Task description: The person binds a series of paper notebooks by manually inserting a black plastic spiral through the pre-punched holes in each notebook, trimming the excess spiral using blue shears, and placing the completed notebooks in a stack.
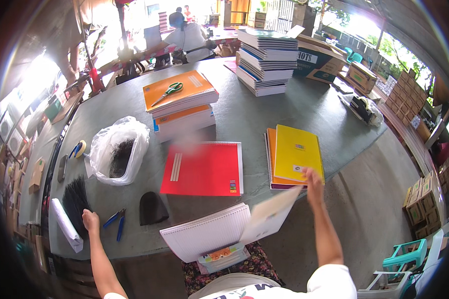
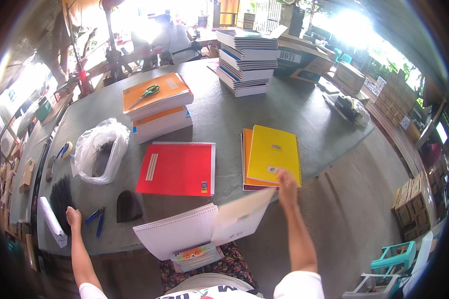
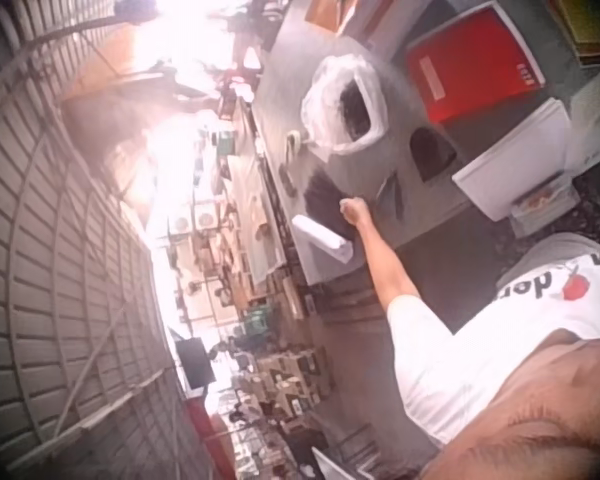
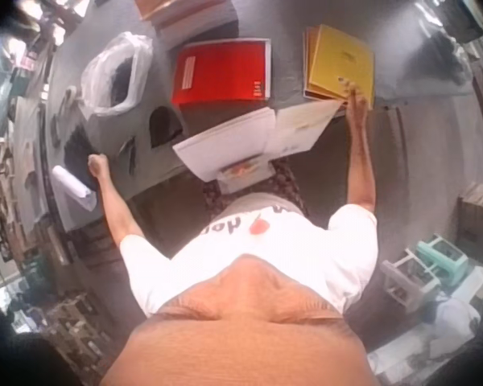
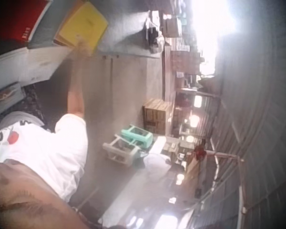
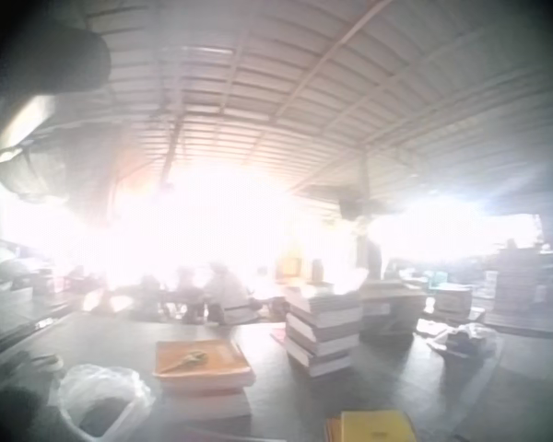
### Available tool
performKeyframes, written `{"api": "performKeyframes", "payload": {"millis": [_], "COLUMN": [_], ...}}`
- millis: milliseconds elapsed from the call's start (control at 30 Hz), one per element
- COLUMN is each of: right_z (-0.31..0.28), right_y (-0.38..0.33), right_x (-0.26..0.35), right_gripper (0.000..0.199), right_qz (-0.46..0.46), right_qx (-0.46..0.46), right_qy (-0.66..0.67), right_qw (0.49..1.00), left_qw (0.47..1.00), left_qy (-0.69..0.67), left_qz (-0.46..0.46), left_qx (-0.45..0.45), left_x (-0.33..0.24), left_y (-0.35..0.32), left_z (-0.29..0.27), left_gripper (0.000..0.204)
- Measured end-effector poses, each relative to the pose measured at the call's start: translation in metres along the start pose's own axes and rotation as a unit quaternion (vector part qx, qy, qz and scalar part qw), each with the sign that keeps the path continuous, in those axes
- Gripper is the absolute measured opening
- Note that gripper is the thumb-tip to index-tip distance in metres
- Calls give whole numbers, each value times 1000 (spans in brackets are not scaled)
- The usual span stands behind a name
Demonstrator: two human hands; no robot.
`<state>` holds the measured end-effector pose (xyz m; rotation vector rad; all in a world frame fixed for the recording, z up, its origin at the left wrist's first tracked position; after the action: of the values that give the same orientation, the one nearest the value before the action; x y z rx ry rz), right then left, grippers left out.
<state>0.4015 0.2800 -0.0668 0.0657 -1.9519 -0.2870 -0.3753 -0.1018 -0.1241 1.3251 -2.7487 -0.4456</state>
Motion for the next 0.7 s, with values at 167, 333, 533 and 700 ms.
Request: {"api": "performKeyframes", "payload": {"millis": [167, 333, 533, 700], "right_z": [105, 118, 63, 118], "right_y": [-142, -141, -115, -173], "right_x": [40, -2, 106, 209], "right_gripper": [21, 17, 28, 23], "right_qz": [-229, -147, -287, -565], "right_qx": [-126, -119, -72, 68], "right_qy": [-32, -5, 48, -41], "right_qw": [965, 982, 954, 821], "left_qw": [1000, 999, 989, 998], "left_qy": [18, -10, -138, 1], "left_qz": [24, 34, -42, 8], "left_qx": [10, -25, -32, -54], "left_x": [-6, -3, 8, 8], "left_y": [-1, -2, -6, 0], "left_z": [14, -2, -10, -30], "left_gripper": [19, 21, 24, 23]}}
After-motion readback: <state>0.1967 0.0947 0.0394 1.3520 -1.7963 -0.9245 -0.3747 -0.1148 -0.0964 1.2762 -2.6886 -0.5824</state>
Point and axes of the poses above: each hand's wrist, its own y-axis towards the middle knuckle, its own z-axis out of the palm, x = y × z, the point moved 8 cm from there along y, towards the middle knuckle, and after that the axes turned 15 degrees about z, right-handed, at the moved point
